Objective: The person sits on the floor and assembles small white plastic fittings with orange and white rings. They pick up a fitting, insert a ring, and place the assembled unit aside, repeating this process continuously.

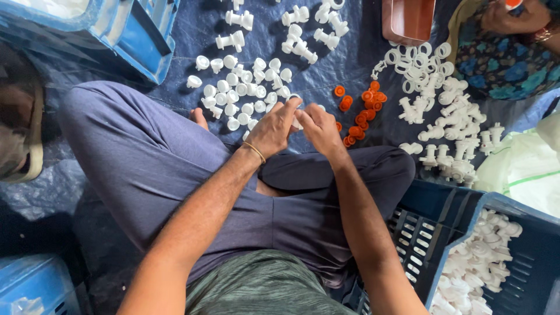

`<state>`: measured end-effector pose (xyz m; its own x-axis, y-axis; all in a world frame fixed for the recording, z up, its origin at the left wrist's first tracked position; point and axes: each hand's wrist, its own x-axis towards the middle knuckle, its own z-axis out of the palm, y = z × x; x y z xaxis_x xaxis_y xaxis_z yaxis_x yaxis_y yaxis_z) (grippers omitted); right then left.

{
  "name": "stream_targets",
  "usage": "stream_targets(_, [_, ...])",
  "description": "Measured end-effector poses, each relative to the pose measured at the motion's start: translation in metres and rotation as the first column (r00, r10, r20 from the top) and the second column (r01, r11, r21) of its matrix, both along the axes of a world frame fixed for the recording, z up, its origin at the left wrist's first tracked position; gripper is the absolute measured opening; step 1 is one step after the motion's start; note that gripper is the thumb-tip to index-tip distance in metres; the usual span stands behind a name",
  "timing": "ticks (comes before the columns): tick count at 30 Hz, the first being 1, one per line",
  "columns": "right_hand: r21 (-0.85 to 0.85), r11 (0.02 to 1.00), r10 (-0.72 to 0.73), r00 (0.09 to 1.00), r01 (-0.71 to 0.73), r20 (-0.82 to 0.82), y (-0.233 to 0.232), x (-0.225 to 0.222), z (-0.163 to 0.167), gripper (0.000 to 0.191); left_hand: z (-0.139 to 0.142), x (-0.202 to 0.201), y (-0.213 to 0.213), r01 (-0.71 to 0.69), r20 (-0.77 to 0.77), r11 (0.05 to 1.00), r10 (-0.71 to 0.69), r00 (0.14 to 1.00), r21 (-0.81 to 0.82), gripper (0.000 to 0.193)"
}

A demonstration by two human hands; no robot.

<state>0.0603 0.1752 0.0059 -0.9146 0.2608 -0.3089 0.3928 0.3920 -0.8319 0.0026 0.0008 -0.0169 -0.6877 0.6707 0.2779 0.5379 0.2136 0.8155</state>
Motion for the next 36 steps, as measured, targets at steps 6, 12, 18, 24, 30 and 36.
stream_targets(6, [0.011,0.999,0.032,0.977,-0.031,-0.209,0.007,0.004,-0.003,0.029,0.01,0.001,0.001,-0.03,0.127,0.994,0.017,0.992,0.102,0.061])
stream_targets(12, [0.004,0.978,0.187,0.865,-0.209,-0.466,-0.002,0.002,0.002,0.031,0.016,-0.001,-0.001,-0.035,0.091,0.992,0.024,0.996,0.123,0.067])
stream_targets(18, [-0.491,0.864,-0.102,0.994,0.112,0.046,-0.01,-0.002,-0.005,0.031,0.015,0.004,-0.001,-0.059,0.036,0.996,0.057,0.998,0.071,0.067])
stream_targets(24, [0.208,0.954,0.295,0.783,-0.214,-0.548,-0.007,0.004,0.0,0.024,0.017,-0.001,0.003,-0.092,0.349,0.992,0.057,0.935,0.085,0.07])
stream_targets(30, [-0.171,0.984,-0.09,0.968,0.051,-0.233,-0.011,0.0,-0.026,0.025,0.022,0.009,-0.001,-0.035,-0.05,0.999,0.034,0.998,-0.031,0.078])
stream_targets(36, [-0.181,0.981,0.008,0.952,-0.067,-0.306,-0.01,0.0,-0.027,0.029,-0.011,0.008,0.008,-0.116,0.159,0.992,0.121,0.98,-0.042,0.083])
